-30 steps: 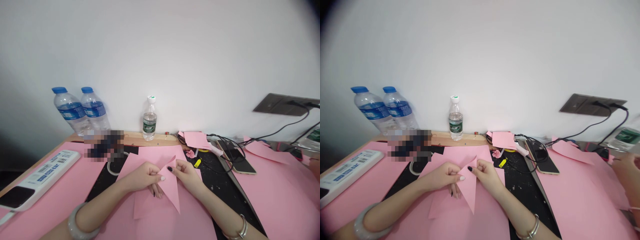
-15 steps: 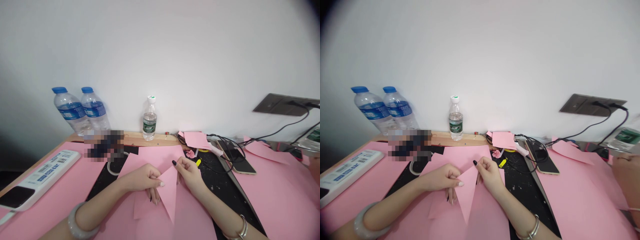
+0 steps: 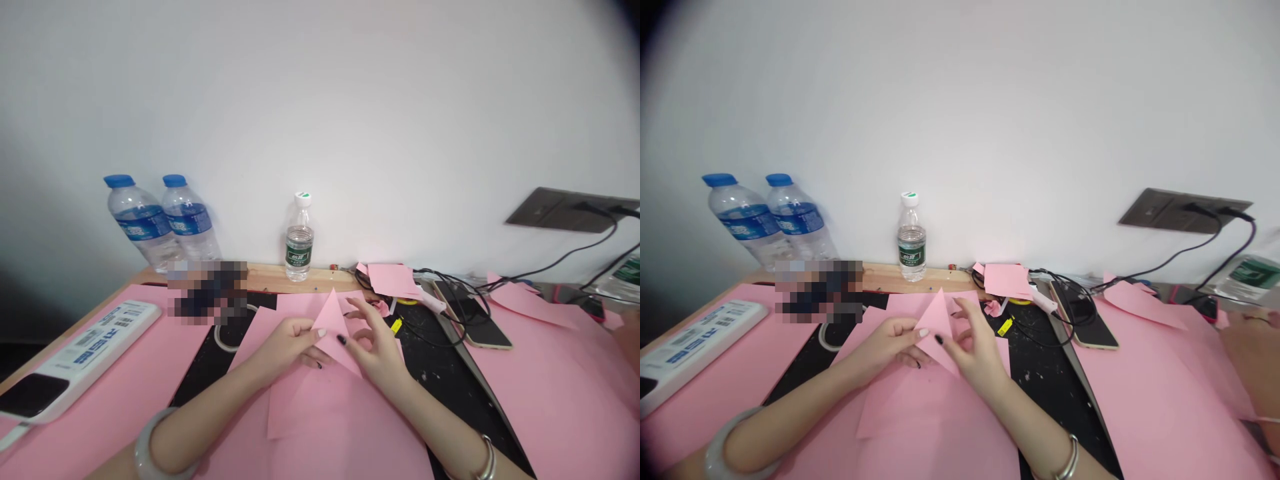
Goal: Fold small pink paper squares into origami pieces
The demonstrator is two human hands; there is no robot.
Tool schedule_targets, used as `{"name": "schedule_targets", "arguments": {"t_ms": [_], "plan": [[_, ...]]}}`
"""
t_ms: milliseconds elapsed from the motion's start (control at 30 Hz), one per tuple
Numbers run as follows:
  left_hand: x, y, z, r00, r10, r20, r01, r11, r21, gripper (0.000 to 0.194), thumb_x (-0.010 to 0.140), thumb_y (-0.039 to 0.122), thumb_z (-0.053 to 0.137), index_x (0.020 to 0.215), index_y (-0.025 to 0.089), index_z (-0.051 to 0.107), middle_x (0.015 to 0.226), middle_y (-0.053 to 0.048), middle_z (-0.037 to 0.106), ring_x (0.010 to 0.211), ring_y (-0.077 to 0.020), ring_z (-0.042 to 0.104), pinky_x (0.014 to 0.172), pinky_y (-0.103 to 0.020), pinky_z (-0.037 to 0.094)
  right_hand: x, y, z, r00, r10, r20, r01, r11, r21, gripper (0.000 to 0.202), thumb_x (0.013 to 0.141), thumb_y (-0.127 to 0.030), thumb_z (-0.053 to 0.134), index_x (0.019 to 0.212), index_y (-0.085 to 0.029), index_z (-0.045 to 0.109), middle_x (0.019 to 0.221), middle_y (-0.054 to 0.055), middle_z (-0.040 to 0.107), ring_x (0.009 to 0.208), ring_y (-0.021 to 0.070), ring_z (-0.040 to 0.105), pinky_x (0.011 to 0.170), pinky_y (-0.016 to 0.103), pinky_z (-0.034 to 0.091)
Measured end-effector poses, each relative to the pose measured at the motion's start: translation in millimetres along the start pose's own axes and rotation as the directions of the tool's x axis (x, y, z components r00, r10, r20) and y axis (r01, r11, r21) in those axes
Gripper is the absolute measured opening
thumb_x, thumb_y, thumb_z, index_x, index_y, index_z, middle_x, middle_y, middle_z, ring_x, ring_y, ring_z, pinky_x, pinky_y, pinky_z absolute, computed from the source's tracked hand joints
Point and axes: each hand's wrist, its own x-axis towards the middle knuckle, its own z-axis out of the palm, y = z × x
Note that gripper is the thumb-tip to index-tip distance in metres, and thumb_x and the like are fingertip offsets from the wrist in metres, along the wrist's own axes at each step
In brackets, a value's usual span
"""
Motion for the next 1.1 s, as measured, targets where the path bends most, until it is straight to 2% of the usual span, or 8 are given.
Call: {"name": "schedule_targets", "arguments": {"t_ms": [100, 267, 500, 633, 767, 900, 1000, 1100], "plan": [[0, -1, 0.4, 0.998, 0.053, -0.023, -0.055, 0.995, -0.082, 0.025, 0.077, 0.039, 0.066, 0.07, 0.016, 0.058, 0.066, 0.0, 0.066, 0.069, -0.0225, 0.07, 0.06, -0.028, 0.051, -2, 2, 2, 0.981, -0.119, 0.156, 0.138, 0.983, -0.118, 0.076, 0.07, -0.026, 0.072, 0.138, -0.023, 0.036, 0.141, 0.014, 0.042, 0.126, 0.0294, 0.044, 0.091, 0.041, 0.05], [1, -4, -1.7, 0.999, 0.041, -0.028, -0.043, 0.996, -0.077, 0.031, 0.078, 0.046, 0.063, 0.088, 0.016, 0.065, 0.082, -0.007, 0.071, 0.077, -0.023, 0.07, 0.069, -0.032, 0.053, -1, 0, 2, 0.973, -0.109, 0.204, 0.145, 0.975, -0.17, 0.067, 0.078, -0.022, 0.063, 0.14, -0.025, 0.037, 0.142, 0.008, 0.042, 0.129, 0.0267, 0.042, 0.107, 0.046, 0.035], [1, -2, -1.8, 0.997, 0.07, -0.009, -0.071, 0.996, -0.051, 0.035, 0.076, 0.046, 0.065, 0.095, 0.016, 0.064, 0.096, -0.011, 0.071, 0.087, -0.0255, 0.069, 0.072, -0.032, 0.052, -2, -4, -2, 0.982, -0.021, 0.19, 0.038, 0.995, -0.088, 0.046, 0.089, -0.022, 0.047, 0.134, -0.023, 0.046, 0.135, 0.006, 0.052, 0.123, 0.0246, 0.049, 0.104, 0.042, 0.038], [-1, 4, 1.6, 0.996, 0.085, 0.014, -0.084, 0.996, -0.014, 0.036, 0.077, 0.042, 0.065, 0.102, 0.016, 0.063, 0.099, -0.01, 0.07, 0.085, -0.0247, 0.069, 0.072, -0.032, 0.052, -1, -6, -1, 0.993, 0.043, 0.112, -0.036, 0.997, -0.062, 0.037, 0.092, -0.026, 0.041, 0.126, -0.021, 0.054, 0.125, 0.007, 0.06, 0.114, 0.0255, 0.056, 0.098, 0.041, 0.043], [0, 4, 1.4, 0.996, 0.093, 0.008, -0.093, 0.996, -0.008, 0.037, 0.076, 0.037, 0.067, 0.106, 0.016, 0.062, 0.099, -0.01, 0.069, 0.086, -0.0235, 0.067, 0.072, -0.032, 0.052, 3, -6, 1, 0.987, 0.162, 0.019, -0.163, 0.972, 0.169, 0.032, 0.089, -0.039, 0.047, 0.109, -0.02, 0.062, 0.102, 0.007, 0.07, 0.092, 0.0255, 0.064, 0.079, 0.036, 0.052], [2, 2, -2.2, 0.996, 0.09, -0.02, -0.09, 0.995, -0.031, 0.035, 0.074, 0.033, 0.068, 0.105, 0.016, 0.063, 0.098, -0.01, 0.069, 0.086, -0.0227, 0.065, 0.072, -0.033, 0.052, 7, -2, 1, 0.95, 0.304, 0.071, -0.302, 0.839, 0.452, 0.035, 0.078, -0.049, 0.061, 0.094, -0.018, 0.066, 0.09, 0.008, 0.072, 0.078, 0.0259, 0.067, 0.068, 0.036, 0.054], [3, 1, -3.5, 0.992, 0.128, -0.02, -0.129, 0.99, -0.062, 0.03, 0.076, 0.03, 0.067, 0.101, 0.014, 0.064, 0.097, -0.01, 0.069, 0.085, -0.022, 0.064, 0.074, -0.032, 0.051, 7, 0, 2, 0.933, 0.336, 0.13, -0.354, 0.782, 0.513, 0.032, 0.072, -0.047, 0.068, 0.085, -0.017, 0.068, 0.079, 0.006, 0.072, 0.071, 0.0236, 0.067, 0.067, 0.035, 0.053], [2, 1, -3.4, 0.991, 0.125, -0.037, -0.126, 0.991, -0.035, 0.024, 0.077, 0.029, 0.066, 0.093, 0.013, 0.066, 0.091, -0.009, 0.071, 0.083, -0.0213, 0.064, 0.074, -0.031, 0.048, 7, 1, 1, 0.928, 0.322, 0.186, -0.372, 0.793, 0.483, 0.032, 0.07, -0.045, 0.071, 0.082, -0.016, 0.069, 0.08, 0.006, 0.072, 0.072, 0.0223, 0.067, 0.07, 0.034, 0.052]]}}
